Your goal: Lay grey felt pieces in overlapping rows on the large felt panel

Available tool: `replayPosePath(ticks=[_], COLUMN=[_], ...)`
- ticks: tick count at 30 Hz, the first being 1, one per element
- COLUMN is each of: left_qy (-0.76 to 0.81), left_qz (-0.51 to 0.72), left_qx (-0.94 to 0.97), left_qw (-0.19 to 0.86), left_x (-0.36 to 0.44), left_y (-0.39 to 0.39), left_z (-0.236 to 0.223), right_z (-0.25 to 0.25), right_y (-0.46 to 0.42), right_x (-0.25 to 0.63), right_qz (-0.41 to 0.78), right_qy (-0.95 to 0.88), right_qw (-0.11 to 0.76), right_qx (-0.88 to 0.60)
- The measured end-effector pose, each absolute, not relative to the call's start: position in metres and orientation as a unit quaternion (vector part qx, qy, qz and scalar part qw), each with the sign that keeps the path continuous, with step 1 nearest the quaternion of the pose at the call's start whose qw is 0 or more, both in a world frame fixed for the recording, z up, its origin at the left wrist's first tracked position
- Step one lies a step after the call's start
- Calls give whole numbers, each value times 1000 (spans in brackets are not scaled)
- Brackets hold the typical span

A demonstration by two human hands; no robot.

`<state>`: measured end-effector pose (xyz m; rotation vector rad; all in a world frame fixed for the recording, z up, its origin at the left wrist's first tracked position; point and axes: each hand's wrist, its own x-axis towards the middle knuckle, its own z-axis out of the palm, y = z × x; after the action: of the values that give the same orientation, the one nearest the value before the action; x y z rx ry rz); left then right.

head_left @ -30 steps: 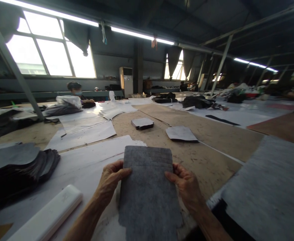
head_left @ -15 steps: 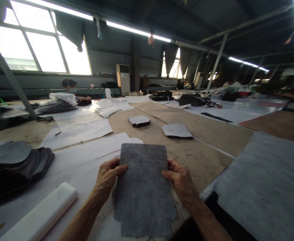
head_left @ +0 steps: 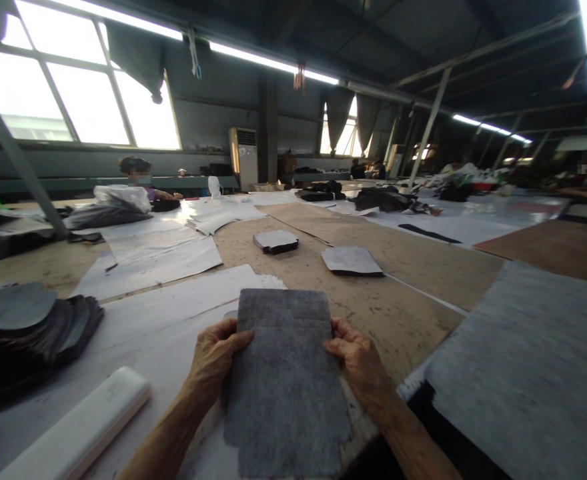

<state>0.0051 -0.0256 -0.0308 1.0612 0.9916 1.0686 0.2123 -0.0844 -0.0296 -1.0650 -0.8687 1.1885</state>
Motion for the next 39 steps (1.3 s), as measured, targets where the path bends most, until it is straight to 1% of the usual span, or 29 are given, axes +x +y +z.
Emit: replayPosePath(ticks=[8, 18, 26, 33, 37, 39], left_qy=[420, 423, 425, 418, 425, 430], left_qz=[464, 470, 465, 467, 475, 474], left_qx=[454, 452, 451, 447, 443, 441], left_qw=[635, 630, 632, 638, 631, 629], left_x=[7, 8, 8, 9, 11, 9], left_y=[-27, -28, -28, -29, -27, -26], left_z=[-30, -28, -30, -30, -29, -28], right_z=[-30, -33, -34, -33, -32, -33], right_y=[-85, -83, -84, -82, -83, -82], right_x=[213, 215, 212, 215, 214, 212], right_qz=[524, 512, 525, 497, 505, 477], right_qy=[-405, -403, -417, -395, -390, -406], right_qw=[621, 610, 605, 607, 583, 566], right_qx=[-420, -451, -430, -477, -504, -535])
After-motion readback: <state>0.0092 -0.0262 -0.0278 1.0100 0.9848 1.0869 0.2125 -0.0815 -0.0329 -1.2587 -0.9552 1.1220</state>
